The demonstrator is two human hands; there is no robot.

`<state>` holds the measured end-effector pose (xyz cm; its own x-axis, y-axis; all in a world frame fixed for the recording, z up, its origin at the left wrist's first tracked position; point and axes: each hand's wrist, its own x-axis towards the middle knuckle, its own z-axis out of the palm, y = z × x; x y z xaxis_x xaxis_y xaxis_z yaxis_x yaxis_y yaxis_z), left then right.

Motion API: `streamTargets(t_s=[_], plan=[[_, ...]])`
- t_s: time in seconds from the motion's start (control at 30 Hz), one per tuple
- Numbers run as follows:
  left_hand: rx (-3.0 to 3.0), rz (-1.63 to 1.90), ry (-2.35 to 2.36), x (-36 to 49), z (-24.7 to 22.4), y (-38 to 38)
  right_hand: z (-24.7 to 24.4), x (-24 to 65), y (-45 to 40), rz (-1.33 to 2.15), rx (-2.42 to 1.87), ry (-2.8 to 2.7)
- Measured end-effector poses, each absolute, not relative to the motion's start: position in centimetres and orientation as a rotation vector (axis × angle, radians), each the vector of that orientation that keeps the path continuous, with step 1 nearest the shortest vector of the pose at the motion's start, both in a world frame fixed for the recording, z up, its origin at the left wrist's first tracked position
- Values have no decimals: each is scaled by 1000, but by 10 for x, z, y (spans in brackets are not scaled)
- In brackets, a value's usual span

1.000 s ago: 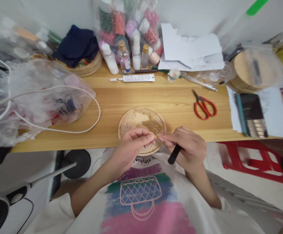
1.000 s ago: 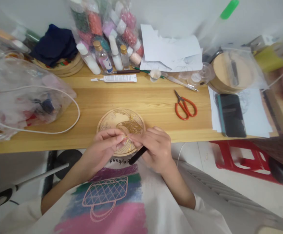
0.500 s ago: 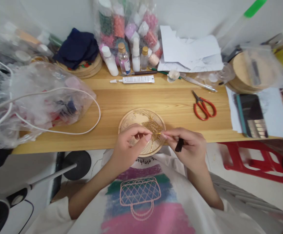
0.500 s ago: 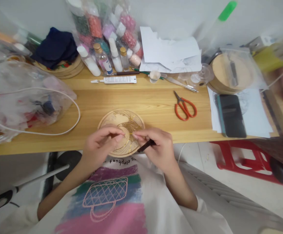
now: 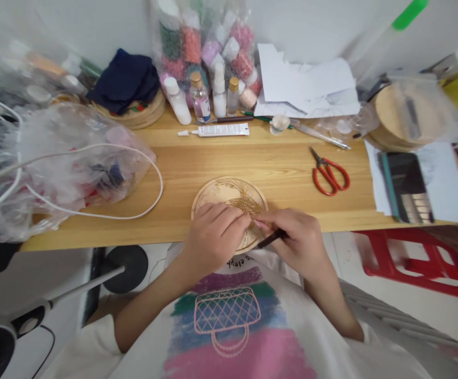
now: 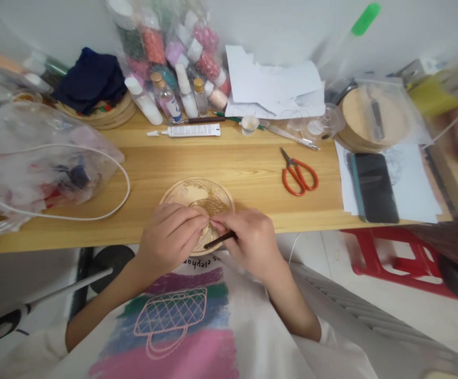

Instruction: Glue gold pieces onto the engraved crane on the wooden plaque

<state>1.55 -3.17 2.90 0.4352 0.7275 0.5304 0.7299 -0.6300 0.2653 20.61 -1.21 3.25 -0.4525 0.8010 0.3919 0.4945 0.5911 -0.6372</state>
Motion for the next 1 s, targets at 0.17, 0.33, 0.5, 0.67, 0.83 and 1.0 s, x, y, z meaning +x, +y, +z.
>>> streamTargets(t_s=[0.17,0.33,0.5,0.67,0.83,1.0], plan=[[-2690,-876,-1335,17,31,-31,38,209,-7,126,-882,-2419],[-2679,-938,-1367,18,30,-32,36,210,-7,122,-895,-2420],[-2657,-1005,-1383,18,27,-31,34,211,-6,150,-893,-2393],[-2626,-1086,-1375,18,25,-32,36,210,-4,133,-912,-2397],[-2590,-1117,-1382,19,23,-32,36,210,-4,95,-930,-2385],[-2561,-1140,-1412,19,21,-33,35,214,-3,82,-940,-2385]])
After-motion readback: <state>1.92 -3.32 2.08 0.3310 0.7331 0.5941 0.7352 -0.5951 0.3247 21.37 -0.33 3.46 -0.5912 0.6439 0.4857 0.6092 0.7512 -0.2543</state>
